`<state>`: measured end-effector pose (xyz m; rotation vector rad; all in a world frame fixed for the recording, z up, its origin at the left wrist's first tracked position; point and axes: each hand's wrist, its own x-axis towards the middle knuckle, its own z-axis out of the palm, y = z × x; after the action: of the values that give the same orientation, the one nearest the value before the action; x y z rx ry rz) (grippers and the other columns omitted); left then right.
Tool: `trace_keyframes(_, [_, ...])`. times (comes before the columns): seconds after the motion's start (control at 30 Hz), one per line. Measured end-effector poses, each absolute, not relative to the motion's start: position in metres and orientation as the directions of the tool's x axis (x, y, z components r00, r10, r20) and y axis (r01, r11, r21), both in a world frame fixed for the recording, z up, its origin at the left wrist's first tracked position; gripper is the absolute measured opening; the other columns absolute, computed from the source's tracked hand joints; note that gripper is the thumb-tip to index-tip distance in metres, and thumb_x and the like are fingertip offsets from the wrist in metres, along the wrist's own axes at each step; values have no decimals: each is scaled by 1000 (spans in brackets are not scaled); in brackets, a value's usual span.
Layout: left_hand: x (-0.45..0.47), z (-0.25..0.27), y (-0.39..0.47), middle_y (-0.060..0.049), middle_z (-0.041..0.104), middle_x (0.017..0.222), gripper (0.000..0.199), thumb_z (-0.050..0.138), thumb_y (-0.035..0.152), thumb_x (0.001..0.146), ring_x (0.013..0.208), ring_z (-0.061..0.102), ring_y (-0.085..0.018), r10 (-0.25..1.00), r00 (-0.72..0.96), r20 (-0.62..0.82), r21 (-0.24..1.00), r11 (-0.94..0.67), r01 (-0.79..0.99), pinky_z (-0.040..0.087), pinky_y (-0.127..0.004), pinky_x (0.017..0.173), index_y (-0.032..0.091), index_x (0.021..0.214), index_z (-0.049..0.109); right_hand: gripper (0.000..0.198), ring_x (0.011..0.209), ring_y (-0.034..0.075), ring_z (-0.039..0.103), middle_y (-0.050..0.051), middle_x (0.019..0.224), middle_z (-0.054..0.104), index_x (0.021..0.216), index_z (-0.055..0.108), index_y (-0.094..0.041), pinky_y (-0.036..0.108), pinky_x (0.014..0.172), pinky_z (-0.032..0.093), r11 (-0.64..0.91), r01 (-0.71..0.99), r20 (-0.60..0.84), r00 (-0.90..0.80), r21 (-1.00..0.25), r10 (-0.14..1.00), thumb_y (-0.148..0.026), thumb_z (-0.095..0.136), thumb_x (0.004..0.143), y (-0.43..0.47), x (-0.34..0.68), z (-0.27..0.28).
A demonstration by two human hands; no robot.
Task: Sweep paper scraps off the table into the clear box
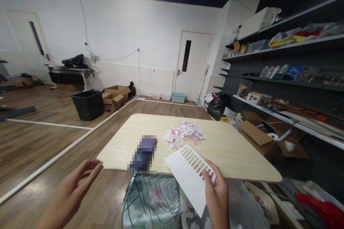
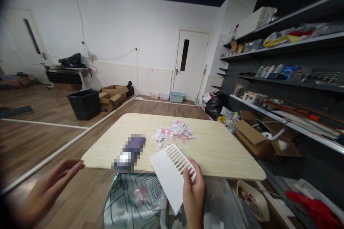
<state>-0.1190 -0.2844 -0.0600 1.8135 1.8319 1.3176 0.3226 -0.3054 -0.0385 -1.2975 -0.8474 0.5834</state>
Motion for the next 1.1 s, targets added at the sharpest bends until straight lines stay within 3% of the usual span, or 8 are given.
trace_keyframes(0.1, [-100, -20, -216, -11, 83, 115, 55, 53, 75, 99, 109, 79, -32, 924, 2, 383, 720, -300, 625, 65, -44, 101, 24, 104, 75, 62, 96, 33, 80, 16, 113, 84, 126, 78, -13, 39, 83, 65, 183, 73, 191, 587, -980, 786, -54, 81, 80, -309, 329, -30])
trace_keyframes(0.2, [-82, -1, -138, -17, 80, 127, 57, 50, 67, 97, 120, 75, -35, 913, 108, 394, 582, -339, 740, 59, -47, 111, 18, 112, 73, 65, 91, 32, 79, 14, 108, 84, 125, 78, -13, 38, 80, 64, 166, 82, 181, 622, -983, 762, -56, 81, 76, -312, 339, -23])
trace_keyframes(0.27, [-76, 3, -92, -19, 76, 141, 56, 47, 54, 98, 132, 71, -33, 939, 99, 329, 465, -252, 848, 54, -45, 119, 13, 128, 70, 67, 87, 31, 77, 13, 104, 83, 124, 78, -14, 38, 76, 62, 161, 123, 202, 641, -979, 741, -59, 80, 75, -311, 350, -16])
trace_keyframes(0.4, [-67, -5, -38, -28, 66, 155, 65, 44, 40, 100, 146, 63, -35, 967, 22, 253, 409, -128, 903, 47, -46, 125, 1, 149, 59, 65, 96, 28, 76, 12, 113, 81, 129, 74, -18, 35, 82, 60, 226, 204, 301, 529, -953, 794, -55, 85, 77, -295, 382, 10])
trace_keyframes(0.47, [-61, -17, -32, -27, 62, 161, 67, 42, 42, 102, 152, 57, -40, 976, -10, 216, 379, -75, 922, 44, -53, 127, 3, 155, 57, 71, 91, 27, 74, 9, 104, 80, 131, 72, -19, 34, 77, 58, 259, 186, 318, 504, -948, 803, -54, 90, 72, -278, 399, 25])
trace_keyframes(0.6, [-50, -41, -40, -18, 50, 175, 63, 32, 48, 108, 162, 41, -48, 982, -28, 189, 307, -31, 951, 35, -72, 127, 17, 154, 63, 85, 74, 22, 67, 2, 84, 74, 138, 66, -22, 31, 67, 53, 203, 15, 194, 379, -979, 905, -50, 95, 63, -236, 429, 37])
trace_keyframes(0.87, [-48, -46, -42, -16, 46, 178, 67, 26, 49, 110, 161, 42, -45, 979, -19, 203, 230, -29, 973, 34, -64, 129, 17, 157, 60, 68, 74, 25, 69, 1, 81, 75, 116, 70, -24, 32, 64, 50, 141, -85, 87, 459, -986, 884, -44, 88, 54, -199, 451, 12])
trace_keyframes(1.1, [-48, -36, -49, -18, 65, 159, 55, 32, 45, 108, 146, 57, -40, 971, 29, 239, 207, -80, 975, 45, -55, 120, 18, 133, 72, 56, 68, 23, 65, 2, 75, 73, 103, 77, -19, 31, 61, 46, 159, -32, 126, 461, -987, 878, -41, 85, 52, -207, 442, 15])
